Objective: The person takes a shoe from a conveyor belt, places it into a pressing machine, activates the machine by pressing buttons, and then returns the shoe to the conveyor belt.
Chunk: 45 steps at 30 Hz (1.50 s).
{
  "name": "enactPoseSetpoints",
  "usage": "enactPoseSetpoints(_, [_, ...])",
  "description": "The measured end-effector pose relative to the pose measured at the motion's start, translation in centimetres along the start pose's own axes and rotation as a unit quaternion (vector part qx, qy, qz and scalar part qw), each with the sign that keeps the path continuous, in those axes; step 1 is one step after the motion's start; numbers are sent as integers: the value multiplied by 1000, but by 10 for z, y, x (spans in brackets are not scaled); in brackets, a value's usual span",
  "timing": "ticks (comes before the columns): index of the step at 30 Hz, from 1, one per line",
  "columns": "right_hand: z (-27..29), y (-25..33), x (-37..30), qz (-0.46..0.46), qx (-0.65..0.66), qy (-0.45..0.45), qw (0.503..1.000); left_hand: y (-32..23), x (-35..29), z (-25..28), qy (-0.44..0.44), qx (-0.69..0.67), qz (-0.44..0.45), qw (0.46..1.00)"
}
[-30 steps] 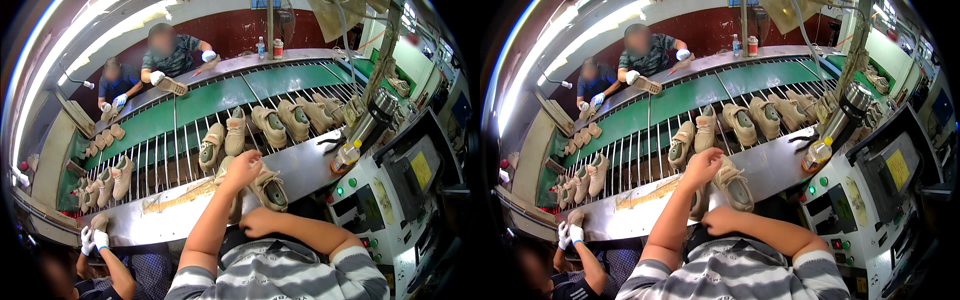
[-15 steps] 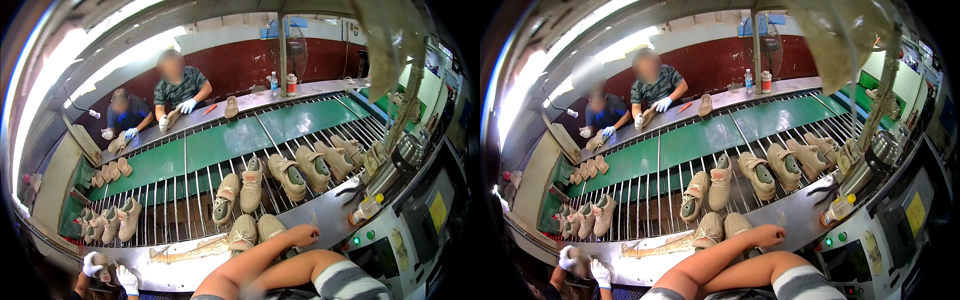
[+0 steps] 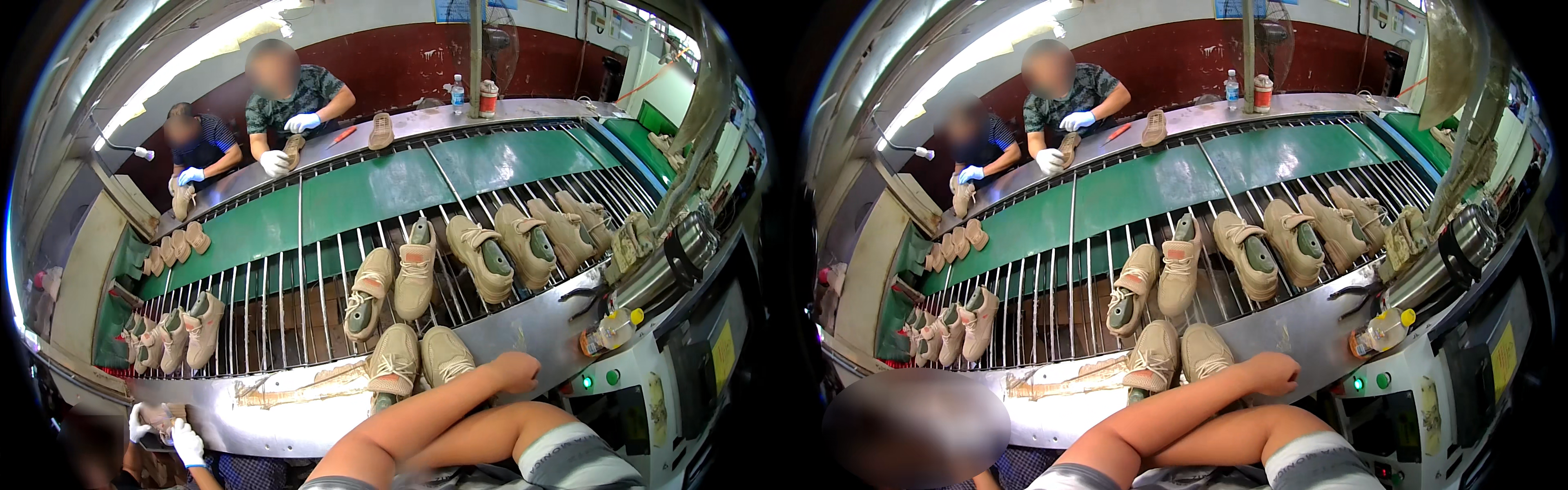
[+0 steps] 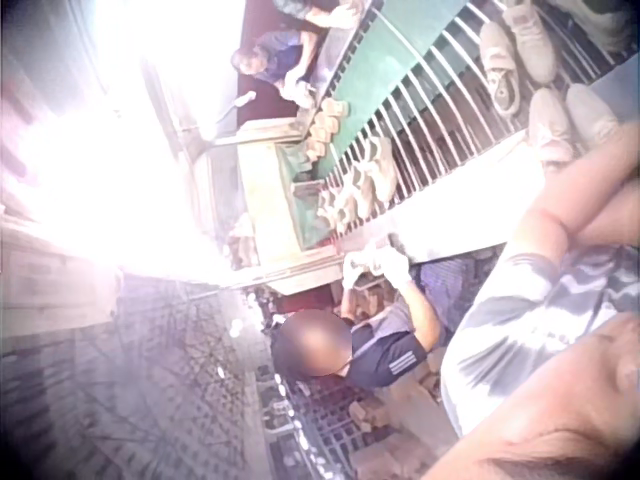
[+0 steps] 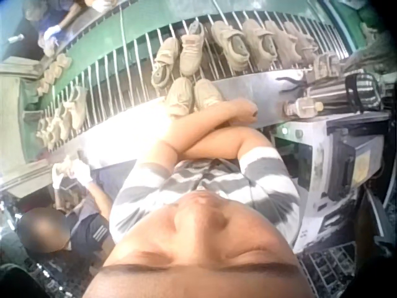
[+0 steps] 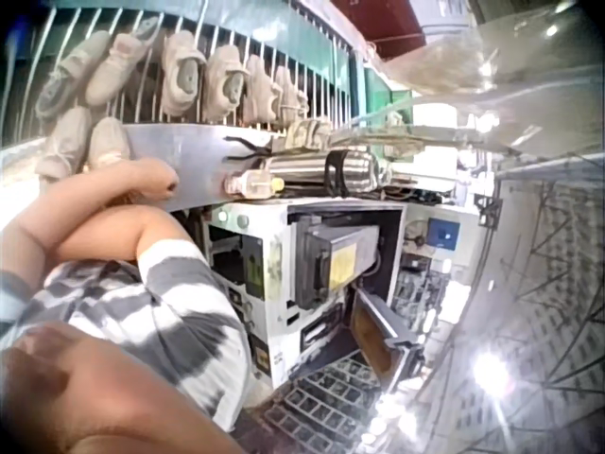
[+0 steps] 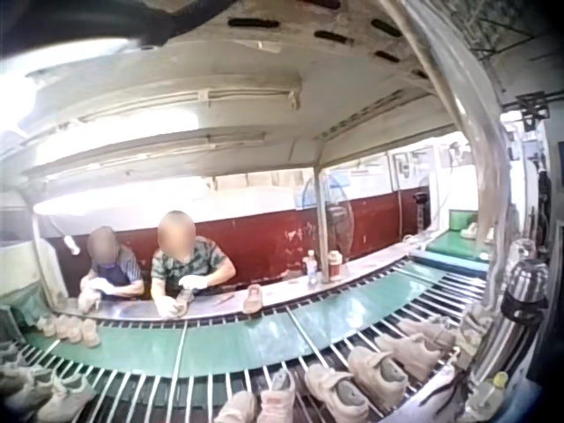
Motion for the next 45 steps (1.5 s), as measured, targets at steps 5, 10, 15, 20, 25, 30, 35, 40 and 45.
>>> enactPoseSetpoints(5, [-1, -8, -2, -8, 0, 12, 1000, 14, -4, -5, 43, -41, -13, 998])
enactPoseSetpoints(10, [-4, -10, -1, -7, 1, 24, 1000, 63, -1, 14, -2, 51, 70, 996])
enactPoseSetpoints(15, [-10, -7, 11, 1, 0, 30, 1000, 60, 2, 12, 24, 36, 58, 997])
enactPoseSetpoints(20, [-11, -5, 15, 2, 6, 27, 1000, 67, 5, 20, -12, 37, 62, 997])
enactPoseSetpoints(25, [-11, -2, 19, 6, 9, 26, 1000, 73, 3, 21, -5, 36, 77, 996])
enactPoseSetpoints(30, [-10, 0, 25, 3, 7, 22, 1000, 67, 1, 27, -20, 34, 73, 997])
enactPoseSetpoints(35, [-9, 1, 27, 2, 5, 23, 1000, 69, 2, 27, -16, 41, 64, 997])
enactPoseSetpoints(40, [-9, 2, 28, -1, 8, 27, 1000, 69, -1, 30, -8, 37, 72, 997])
enactPoseSetpoints(45, [-7, 3, 29, -5, 5, 27, 1000, 66, 0, 31, -6, 43, 65, 997])
Point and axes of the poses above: each hand's wrist, its own x-axis towards the middle knuckle, its own z-axis out of the back of the hand, y = z × x, the point moved 7 cm from there along x, towards the middle knuckle, and after that the axes turned 11 degrees about -y, right-handed, at the moved point
